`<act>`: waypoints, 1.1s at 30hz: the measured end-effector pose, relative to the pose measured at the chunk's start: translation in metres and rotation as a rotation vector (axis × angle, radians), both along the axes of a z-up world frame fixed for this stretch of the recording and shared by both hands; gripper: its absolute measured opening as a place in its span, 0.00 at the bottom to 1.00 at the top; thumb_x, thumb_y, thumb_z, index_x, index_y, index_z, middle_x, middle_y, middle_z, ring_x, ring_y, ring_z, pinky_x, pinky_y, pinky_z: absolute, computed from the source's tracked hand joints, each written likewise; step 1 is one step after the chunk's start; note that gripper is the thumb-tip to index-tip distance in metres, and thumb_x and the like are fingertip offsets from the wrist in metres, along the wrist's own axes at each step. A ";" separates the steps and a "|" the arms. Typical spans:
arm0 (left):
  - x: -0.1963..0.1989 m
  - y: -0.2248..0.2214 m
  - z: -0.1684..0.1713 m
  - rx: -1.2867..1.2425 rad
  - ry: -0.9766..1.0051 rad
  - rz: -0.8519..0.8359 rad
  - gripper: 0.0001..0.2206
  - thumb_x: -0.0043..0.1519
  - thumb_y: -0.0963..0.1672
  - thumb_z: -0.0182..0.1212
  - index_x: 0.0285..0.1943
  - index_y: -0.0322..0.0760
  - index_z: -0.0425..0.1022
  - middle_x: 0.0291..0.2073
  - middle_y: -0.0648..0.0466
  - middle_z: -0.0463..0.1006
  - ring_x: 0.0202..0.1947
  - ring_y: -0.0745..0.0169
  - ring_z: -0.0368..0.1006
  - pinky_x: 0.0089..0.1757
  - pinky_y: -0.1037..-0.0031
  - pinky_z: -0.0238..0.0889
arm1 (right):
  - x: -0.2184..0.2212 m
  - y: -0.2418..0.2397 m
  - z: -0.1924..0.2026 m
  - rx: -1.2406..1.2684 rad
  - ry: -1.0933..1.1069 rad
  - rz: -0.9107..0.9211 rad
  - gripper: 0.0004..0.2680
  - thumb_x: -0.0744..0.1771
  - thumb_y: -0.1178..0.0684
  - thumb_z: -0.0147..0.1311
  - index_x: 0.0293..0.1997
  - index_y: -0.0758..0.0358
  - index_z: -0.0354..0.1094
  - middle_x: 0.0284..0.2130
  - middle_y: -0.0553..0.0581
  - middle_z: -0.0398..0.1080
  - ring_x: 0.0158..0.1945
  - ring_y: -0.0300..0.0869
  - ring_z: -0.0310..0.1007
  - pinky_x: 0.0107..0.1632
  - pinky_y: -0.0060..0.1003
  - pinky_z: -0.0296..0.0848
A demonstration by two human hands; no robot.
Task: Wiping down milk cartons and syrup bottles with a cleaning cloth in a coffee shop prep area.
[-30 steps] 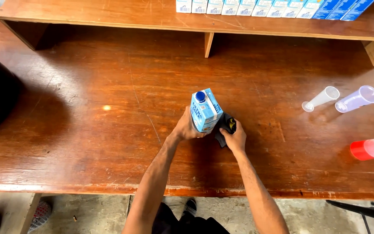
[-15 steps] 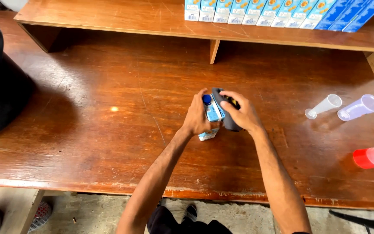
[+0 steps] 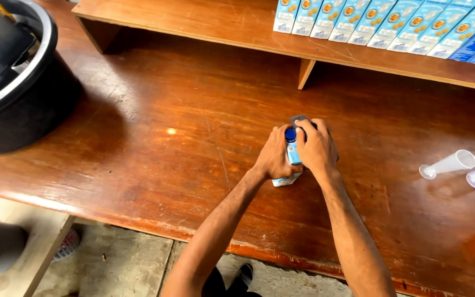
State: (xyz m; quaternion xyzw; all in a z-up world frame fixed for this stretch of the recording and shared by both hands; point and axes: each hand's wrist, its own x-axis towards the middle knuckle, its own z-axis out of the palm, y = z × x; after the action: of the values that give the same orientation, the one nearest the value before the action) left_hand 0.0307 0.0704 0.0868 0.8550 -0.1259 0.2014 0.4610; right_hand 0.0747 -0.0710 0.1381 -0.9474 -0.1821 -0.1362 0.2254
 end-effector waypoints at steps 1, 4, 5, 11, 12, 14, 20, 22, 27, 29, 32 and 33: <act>-0.001 -0.003 -0.002 0.000 0.004 0.007 0.56 0.32 0.53 0.78 0.72 0.36 0.52 0.52 0.43 0.64 0.55 0.37 0.66 0.58 0.55 0.61 | -0.007 -0.004 -0.002 0.000 0.004 0.007 0.09 0.70 0.45 0.48 0.56 0.38 0.72 0.55 0.57 0.68 0.55 0.58 0.73 0.53 0.53 0.76; 0.002 -0.001 0.003 0.071 0.003 0.000 0.56 0.33 0.52 0.78 0.73 0.33 0.51 0.54 0.40 0.64 0.56 0.35 0.64 0.62 0.55 0.58 | -0.015 -0.006 -0.001 -0.066 -0.107 0.005 0.10 0.71 0.46 0.49 0.57 0.40 0.72 0.56 0.59 0.67 0.55 0.59 0.73 0.52 0.54 0.77; 0.002 -0.002 0.004 0.064 0.027 0.004 0.56 0.33 0.53 0.77 0.73 0.35 0.51 0.54 0.42 0.63 0.57 0.36 0.65 0.61 0.55 0.59 | -0.015 -0.008 -0.003 -0.080 -0.112 0.005 0.10 0.71 0.46 0.49 0.57 0.39 0.72 0.55 0.58 0.68 0.55 0.59 0.73 0.52 0.53 0.77; 0.000 -0.003 0.003 0.080 0.114 0.012 0.55 0.35 0.51 0.76 0.75 0.39 0.47 0.55 0.42 0.61 0.58 0.33 0.64 0.62 0.53 0.60 | -0.030 -0.022 -0.007 -0.131 -0.124 0.012 0.10 0.71 0.46 0.48 0.57 0.39 0.72 0.55 0.57 0.68 0.54 0.58 0.74 0.50 0.54 0.79; -0.001 -0.002 0.005 0.091 0.136 0.001 0.54 0.37 0.49 0.75 0.75 0.38 0.47 0.56 0.39 0.60 0.59 0.28 0.63 0.63 0.49 0.59 | -0.029 -0.024 -0.010 -0.160 -0.137 0.002 0.10 0.70 0.44 0.48 0.58 0.36 0.71 0.54 0.55 0.68 0.54 0.57 0.74 0.50 0.53 0.79; -0.003 -0.002 0.007 0.088 0.177 0.024 0.54 0.37 0.49 0.74 0.75 0.41 0.46 0.57 0.41 0.60 0.60 0.29 0.63 0.63 0.49 0.60 | -0.038 -0.030 -0.009 -0.171 -0.160 0.017 0.10 0.70 0.44 0.48 0.58 0.35 0.71 0.54 0.56 0.68 0.54 0.57 0.74 0.50 0.52 0.80; -0.016 -0.010 0.023 0.106 0.334 0.079 0.55 0.37 0.53 0.73 0.76 0.54 0.41 0.61 0.49 0.58 0.64 0.37 0.63 0.62 0.50 0.64 | -0.061 -0.046 -0.010 -0.211 -0.170 0.013 0.11 0.71 0.46 0.49 0.60 0.38 0.72 0.55 0.58 0.69 0.54 0.58 0.75 0.49 0.53 0.80; -0.023 -0.012 0.032 0.118 0.377 0.104 0.56 0.38 0.54 0.72 0.76 0.58 0.39 0.63 0.52 0.57 0.65 0.40 0.62 0.61 0.49 0.65 | -0.067 -0.048 -0.009 -0.223 -0.166 0.015 0.11 0.71 0.46 0.49 0.60 0.39 0.72 0.55 0.58 0.69 0.55 0.58 0.75 0.48 0.53 0.80; -0.033 -0.015 0.039 0.097 0.450 0.127 0.53 0.41 0.55 0.74 0.75 0.61 0.40 0.65 0.52 0.58 0.67 0.40 0.63 0.61 0.44 0.66 | -0.072 -0.049 -0.007 -0.298 -0.167 0.038 0.11 0.72 0.46 0.46 0.61 0.39 0.69 0.56 0.60 0.67 0.55 0.61 0.73 0.46 0.57 0.80; -0.025 -0.016 0.031 0.093 0.466 0.137 0.52 0.42 0.53 0.73 0.76 0.62 0.39 0.66 0.52 0.57 0.68 0.39 0.62 0.61 0.44 0.65 | -0.066 -0.051 -0.009 -0.315 -0.151 0.041 0.11 0.72 0.44 0.46 0.61 0.36 0.69 0.57 0.58 0.67 0.56 0.59 0.73 0.47 0.57 0.80; -0.033 -0.014 0.041 0.025 0.462 0.167 0.53 0.39 0.53 0.72 0.75 0.55 0.42 0.66 0.47 0.57 0.66 0.36 0.62 0.58 0.41 0.63 | -0.058 -0.045 -0.006 -0.320 -0.211 0.099 0.12 0.69 0.45 0.51 0.61 0.36 0.70 0.53 0.59 0.68 0.51 0.61 0.73 0.44 0.58 0.78; -0.036 -0.015 0.048 -0.033 0.441 0.171 0.55 0.36 0.54 0.72 0.75 0.47 0.45 0.65 0.42 0.59 0.64 0.34 0.63 0.55 0.39 0.60 | -0.054 -0.044 -0.005 -0.307 -0.283 0.136 0.14 0.67 0.48 0.57 0.60 0.39 0.72 0.48 0.61 0.70 0.45 0.63 0.73 0.40 0.60 0.76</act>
State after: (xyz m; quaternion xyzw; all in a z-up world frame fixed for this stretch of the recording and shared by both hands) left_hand -0.0052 0.0557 0.1347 0.8782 0.0543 0.0500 0.4725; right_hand 0.0203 -0.1148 0.1335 -0.9276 -0.2938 -0.2229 0.0595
